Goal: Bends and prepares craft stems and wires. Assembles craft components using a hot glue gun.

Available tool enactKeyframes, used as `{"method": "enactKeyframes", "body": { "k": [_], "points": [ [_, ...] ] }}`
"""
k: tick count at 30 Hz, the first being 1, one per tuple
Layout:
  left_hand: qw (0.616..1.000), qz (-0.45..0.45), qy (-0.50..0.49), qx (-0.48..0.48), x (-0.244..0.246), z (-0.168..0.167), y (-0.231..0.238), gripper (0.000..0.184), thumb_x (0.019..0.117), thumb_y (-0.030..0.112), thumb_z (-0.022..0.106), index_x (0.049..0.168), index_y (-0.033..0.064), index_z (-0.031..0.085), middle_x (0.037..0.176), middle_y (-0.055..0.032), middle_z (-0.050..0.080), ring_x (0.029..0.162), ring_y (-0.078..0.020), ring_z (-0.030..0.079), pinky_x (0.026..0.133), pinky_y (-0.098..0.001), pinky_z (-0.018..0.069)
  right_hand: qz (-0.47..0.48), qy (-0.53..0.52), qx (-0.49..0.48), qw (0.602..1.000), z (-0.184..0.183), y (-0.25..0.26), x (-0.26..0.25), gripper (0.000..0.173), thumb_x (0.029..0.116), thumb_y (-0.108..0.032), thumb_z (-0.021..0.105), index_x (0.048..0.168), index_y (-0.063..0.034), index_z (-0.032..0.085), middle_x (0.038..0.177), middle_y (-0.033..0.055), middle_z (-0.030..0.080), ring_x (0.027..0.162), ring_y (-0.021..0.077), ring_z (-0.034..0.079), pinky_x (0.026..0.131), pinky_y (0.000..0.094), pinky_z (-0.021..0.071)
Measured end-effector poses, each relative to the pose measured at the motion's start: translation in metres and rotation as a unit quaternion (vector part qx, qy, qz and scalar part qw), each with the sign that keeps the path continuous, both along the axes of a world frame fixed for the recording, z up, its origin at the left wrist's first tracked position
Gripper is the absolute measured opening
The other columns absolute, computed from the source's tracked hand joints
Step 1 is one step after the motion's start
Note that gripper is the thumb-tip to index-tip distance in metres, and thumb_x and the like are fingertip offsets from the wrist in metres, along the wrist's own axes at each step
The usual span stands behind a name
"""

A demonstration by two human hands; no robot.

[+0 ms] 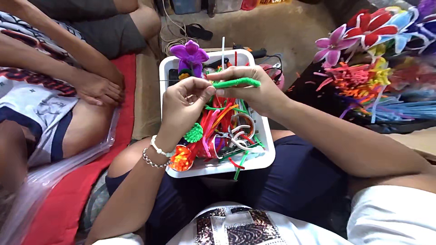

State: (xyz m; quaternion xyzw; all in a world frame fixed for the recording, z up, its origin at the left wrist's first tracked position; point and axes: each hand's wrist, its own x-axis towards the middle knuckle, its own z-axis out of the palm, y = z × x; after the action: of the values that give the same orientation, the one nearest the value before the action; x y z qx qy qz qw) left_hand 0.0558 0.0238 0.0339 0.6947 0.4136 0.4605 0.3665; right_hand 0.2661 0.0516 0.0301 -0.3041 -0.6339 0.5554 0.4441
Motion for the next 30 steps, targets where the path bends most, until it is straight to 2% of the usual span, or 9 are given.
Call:
{"method": "enactKeyframes", "body": {
  "k": [3,8,14,16,19,21,23,26,30],
  "points": [
    [1.000,0.020,0.010,0.021,-0.008,0.000,0.001,0.010,0.0978,0.009,0.068,0.106,0.0034,0.069,0.096,-0.0008,0.072,0.088,-0.0040,0.071,0.079,-0.0203,0.0598,-0.012,-0.020,0.031,0.999,0.009,0.000,0.003,0.036,0.0926,-0.004,0.071,0.128,-0.0004,0.063,0.104,0.0040,0.070,0.092,0.0093,0.068,0.083,0.0249,0.0589],
    [0.999,0.040,0.015,0.029,-0.022,-0.001,-0.005,0.009,0.0993,0.011,0.067,0.105,0.0043,0.068,0.096,-0.0001,0.072,0.088,-0.0044,0.070,0.078,-0.0207,0.0595,-0.036,-0.031,0.075,0.996,0.014,0.000,0.010,0.019,0.0960,-0.003,0.068,0.114,0.0020,0.066,0.100,0.0061,0.072,0.086,0.0128,0.072,0.082,0.0302,0.0632],
    [0.997,0.054,0.025,0.057,-0.026,-0.002,-0.006,0.010,0.0993,0.013,0.066,0.106,0.0055,0.068,0.097,0.0007,0.072,0.088,-0.0044,0.070,0.078,-0.0210,0.0583,-0.048,-0.046,0.109,0.992,0.020,-0.006,0.005,0.021,0.0973,-0.003,0.067,0.117,0.0031,0.063,0.101,0.0067,0.073,0.085,0.0130,0.074,0.080,0.0296,0.0649],
    [0.996,0.048,0.043,0.068,-0.028,-0.002,-0.007,0.011,0.0994,0.014,0.067,0.107,0.0062,0.068,0.098,0.0005,0.071,0.089,-0.0040,0.069,0.077,-0.0205,0.0574,-0.067,-0.066,0.127,0.987,0.021,-0.007,0.005,0.023,0.0971,-0.004,0.068,0.118,0.0031,0.063,0.103,0.0070,0.072,0.087,0.0128,0.074,0.080,0.0291,0.0648],
    [0.993,0.051,0.047,0.096,-0.026,-0.005,-0.005,0.011,0.0978,0.013,0.068,0.104,0.0038,0.070,0.098,-0.0005,0.073,0.092,-0.0048,0.070,0.083,-0.0231,0.0586,-0.074,-0.137,0.201,0.967,0.021,-0.008,0.005,0.029,0.0968,-0.010,0.069,0.122,0.0025,0.062,0.114,0.0093,0.070,0.101,0.0134,0.071,0.086,0.0289,0.0615],
    [0.992,0.042,0.060,0.105,-0.024,-0.005,-0.006,0.010,0.0969,0.012,0.068,0.103,0.0039,0.070,0.096,0.0000,0.073,0.090,-0.0045,0.070,0.081,-0.0230,0.0584,-0.061,-0.153,0.244,0.956,0.019,-0.009,0.001,0.023,0.0958,-0.007,0.070,0.116,0.0031,0.066,0.113,0.0102,0.072,0.100,0.0146,0.072,0.085,0.0307,0.0631],
    [0.991,0.033,0.079,0.099,-0.021,-0.004,-0.010,0.009,0.0968,0.012,0.069,0.102,0.0053,0.070,0.095,0.0007,0.072,0.088,-0.0041,0.069,0.079,-0.0223,0.0582,-0.059,-0.163,0.275,0.946,0.016,-0.011,-0.003,0.016,0.0950,-0.006,0.070,0.109,0.0021,0.072,0.105,0.0084,0.074,0.096,0.0117,0.072,0.086,0.0295,0.0623],
    [0.992,0.026,0.076,0.094,-0.019,-0.005,-0.012,0.009,0.0957,0.012,0.071,0.102,0.0058,0.071,0.094,0.0017,0.072,0.087,-0.0032,0.069,0.079,-0.0208,0.0576,-0.046,-0.158,0.248,0.955,0.015,-0.014,-0.007,0.013,0.0948,-0.005,0.070,0.106,0.0020,0.072,0.100,0.0061,0.075,0.091,0.0081,0.072,0.086,0.0265,0.0621],
    [0.995,-0.004,0.039,0.087,-0.024,-0.001,-0.010,0.016,0.0954,0.006,0.070,0.111,0.0026,0.071,0.104,-0.0003,0.074,0.093,-0.0054,0.071,0.086,-0.0234,0.0593,-0.021,-0.109,0.128,0.986,0.019,-0.016,-0.006,0.013,0.0957,-0.004,0.068,0.106,0.0023,0.070,0.094,0.0045,0.073,0.082,0.0078,0.071,0.078,0.0244,0.0619]
  ]
}}
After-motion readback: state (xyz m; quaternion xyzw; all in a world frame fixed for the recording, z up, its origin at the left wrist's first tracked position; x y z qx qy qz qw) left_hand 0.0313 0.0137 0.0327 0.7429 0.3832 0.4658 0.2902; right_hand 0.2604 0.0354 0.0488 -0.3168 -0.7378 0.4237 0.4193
